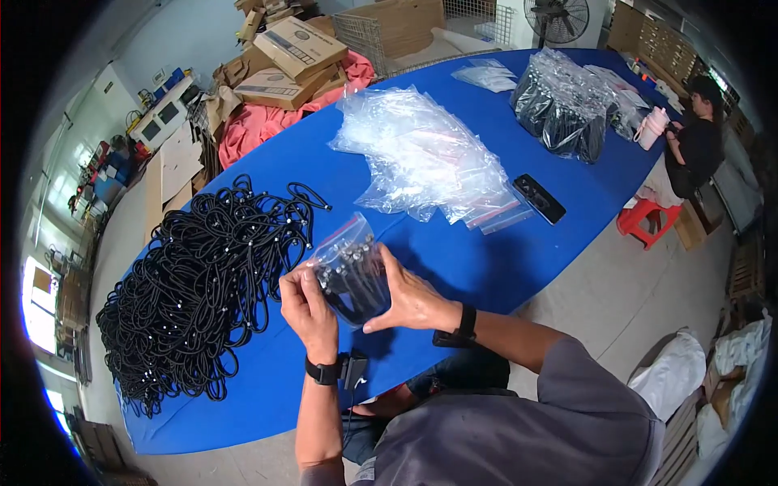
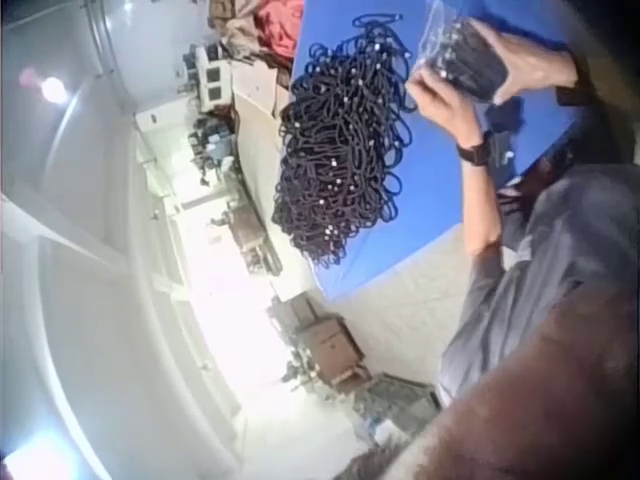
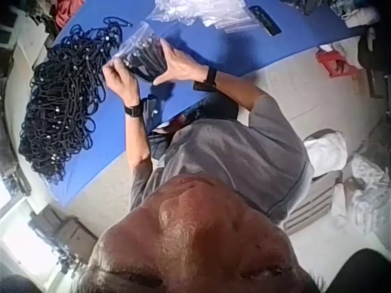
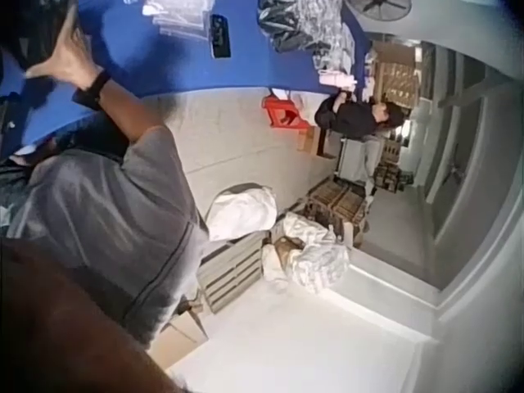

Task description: The person gathers black cords by hand, places them into a plastic bag, and seals it before repeating the process with a new bag.

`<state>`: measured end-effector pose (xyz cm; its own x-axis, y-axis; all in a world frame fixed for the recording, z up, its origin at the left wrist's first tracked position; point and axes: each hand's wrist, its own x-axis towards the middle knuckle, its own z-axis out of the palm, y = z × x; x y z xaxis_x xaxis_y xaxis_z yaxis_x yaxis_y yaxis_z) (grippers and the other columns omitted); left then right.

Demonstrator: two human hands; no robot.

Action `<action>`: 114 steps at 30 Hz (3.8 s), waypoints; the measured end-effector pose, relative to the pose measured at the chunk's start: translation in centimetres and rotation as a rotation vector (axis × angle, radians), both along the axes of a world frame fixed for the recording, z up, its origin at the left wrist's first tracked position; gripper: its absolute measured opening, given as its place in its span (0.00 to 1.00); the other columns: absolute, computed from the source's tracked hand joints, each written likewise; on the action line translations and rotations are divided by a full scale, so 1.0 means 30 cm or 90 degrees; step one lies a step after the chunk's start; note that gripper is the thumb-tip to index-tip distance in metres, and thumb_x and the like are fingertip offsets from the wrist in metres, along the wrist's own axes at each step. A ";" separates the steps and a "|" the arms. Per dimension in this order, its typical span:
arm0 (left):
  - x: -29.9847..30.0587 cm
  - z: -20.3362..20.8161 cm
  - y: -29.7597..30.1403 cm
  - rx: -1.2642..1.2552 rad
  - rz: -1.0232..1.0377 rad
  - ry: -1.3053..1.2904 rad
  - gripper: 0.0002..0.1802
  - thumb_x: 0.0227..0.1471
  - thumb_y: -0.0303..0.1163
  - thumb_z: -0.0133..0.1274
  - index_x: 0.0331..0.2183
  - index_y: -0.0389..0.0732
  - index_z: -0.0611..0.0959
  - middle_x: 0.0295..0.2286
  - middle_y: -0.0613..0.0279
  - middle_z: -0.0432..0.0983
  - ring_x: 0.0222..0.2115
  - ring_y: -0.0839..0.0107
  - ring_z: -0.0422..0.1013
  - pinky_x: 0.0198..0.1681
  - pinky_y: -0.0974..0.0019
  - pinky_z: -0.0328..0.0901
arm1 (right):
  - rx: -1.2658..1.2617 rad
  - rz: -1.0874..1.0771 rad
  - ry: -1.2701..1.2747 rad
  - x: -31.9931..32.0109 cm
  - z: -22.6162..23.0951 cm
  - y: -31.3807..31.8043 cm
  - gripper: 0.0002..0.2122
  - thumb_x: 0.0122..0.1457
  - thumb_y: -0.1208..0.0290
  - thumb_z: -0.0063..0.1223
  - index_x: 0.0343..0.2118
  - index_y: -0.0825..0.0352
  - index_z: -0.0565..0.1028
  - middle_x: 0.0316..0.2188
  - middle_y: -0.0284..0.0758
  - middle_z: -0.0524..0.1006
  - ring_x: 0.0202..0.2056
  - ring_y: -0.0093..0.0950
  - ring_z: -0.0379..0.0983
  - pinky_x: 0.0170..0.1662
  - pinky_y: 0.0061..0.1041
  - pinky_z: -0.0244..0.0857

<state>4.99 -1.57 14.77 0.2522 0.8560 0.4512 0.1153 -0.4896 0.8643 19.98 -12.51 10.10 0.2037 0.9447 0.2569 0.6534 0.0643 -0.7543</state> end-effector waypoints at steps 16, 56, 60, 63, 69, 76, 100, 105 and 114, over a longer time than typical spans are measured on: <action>0.361 0.076 -0.227 0.113 -0.240 -0.147 0.26 0.59 0.38 0.60 0.54 0.35 0.75 0.55 0.50 0.72 0.55 0.61 0.68 0.56 0.58 0.65 | 0.140 -0.310 0.144 0.327 0.055 -0.091 0.39 0.45 0.62 0.73 0.55 0.74 0.60 0.47 0.49 0.77 0.49 0.42 0.77 0.50 0.38 0.71; 0.142 -0.336 -0.161 0.121 -0.482 0.703 0.56 0.42 0.70 0.61 0.66 0.50 0.67 0.69 0.41 0.40 0.70 0.40 0.32 0.66 0.27 0.24 | -0.036 -0.971 0.192 1.839 -0.054 -0.281 0.62 0.38 0.45 0.77 0.62 0.83 0.45 0.56 0.55 0.67 0.52 0.46 0.72 0.32 0.37 0.81; 0.149 -0.341 -0.163 0.124 -0.489 0.691 0.56 0.43 0.71 0.60 0.66 0.50 0.67 0.69 0.42 0.40 0.70 0.40 0.32 0.66 0.27 0.24 | -0.064 -0.927 0.186 1.816 -0.024 -0.321 0.65 0.37 0.44 0.77 0.64 0.83 0.43 0.58 0.55 0.65 0.54 0.46 0.70 0.34 0.38 0.81; 0.144 -0.348 -0.165 0.130 -0.486 0.689 0.56 0.43 0.71 0.60 0.66 0.50 0.67 0.69 0.42 0.40 0.70 0.41 0.32 0.66 0.27 0.25 | -0.057 -0.940 0.179 1.791 -0.017 -0.331 0.63 0.38 0.44 0.77 0.64 0.82 0.45 0.58 0.55 0.65 0.55 0.46 0.69 0.34 0.40 0.81; 0.137 -0.339 -0.159 0.110 -0.482 0.685 0.55 0.44 0.69 0.60 0.66 0.50 0.66 0.69 0.42 0.40 0.70 0.41 0.32 0.66 0.26 0.25 | -0.052 -0.927 0.129 1.747 -0.028 -0.304 0.58 0.39 0.46 0.77 0.61 0.82 0.51 0.59 0.52 0.65 0.55 0.44 0.70 0.36 0.44 0.80; 0.155 -0.344 -0.155 0.113 -0.483 0.646 0.54 0.44 0.65 0.62 0.66 0.51 0.65 0.69 0.44 0.40 0.70 0.42 0.33 0.66 0.26 0.27 | 0.089 -0.682 -0.062 1.537 0.063 -0.311 0.39 0.52 0.57 0.70 0.60 0.75 0.63 0.48 0.47 0.76 0.36 0.35 0.79 0.32 0.32 0.77; -0.174 -0.347 -0.083 -0.424 -0.174 -0.018 0.31 0.59 0.38 0.61 0.59 0.33 0.72 0.55 0.47 0.73 0.58 0.60 0.69 0.58 0.59 0.66 | 0.194 -0.023 -0.533 0.227 -0.106 0.236 0.06 0.57 0.71 0.53 0.33 0.66 0.78 0.34 0.38 0.78 0.42 0.38 0.74 0.50 0.42 0.65; -0.142 -0.317 -0.078 -0.633 -0.119 -0.362 0.37 0.60 0.31 0.57 0.64 0.35 0.60 0.52 0.49 0.75 0.50 0.60 0.74 0.55 0.56 0.70 | 0.177 0.194 -0.438 -0.119 -0.058 0.114 0.13 0.55 0.68 0.59 0.42 0.68 0.77 0.40 0.42 0.77 0.44 0.40 0.73 0.52 0.39 0.65; -0.499 -0.294 -0.026 -0.676 -0.253 -0.392 0.38 0.53 0.16 0.47 0.65 0.37 0.58 0.55 0.36 0.70 0.53 0.49 0.73 0.54 0.48 0.72 | 0.101 0.141 -0.094 -0.023 -0.055 0.283 0.30 0.53 0.61 0.68 0.56 0.70 0.71 0.51 0.47 0.75 0.53 0.41 0.72 0.57 0.40 0.65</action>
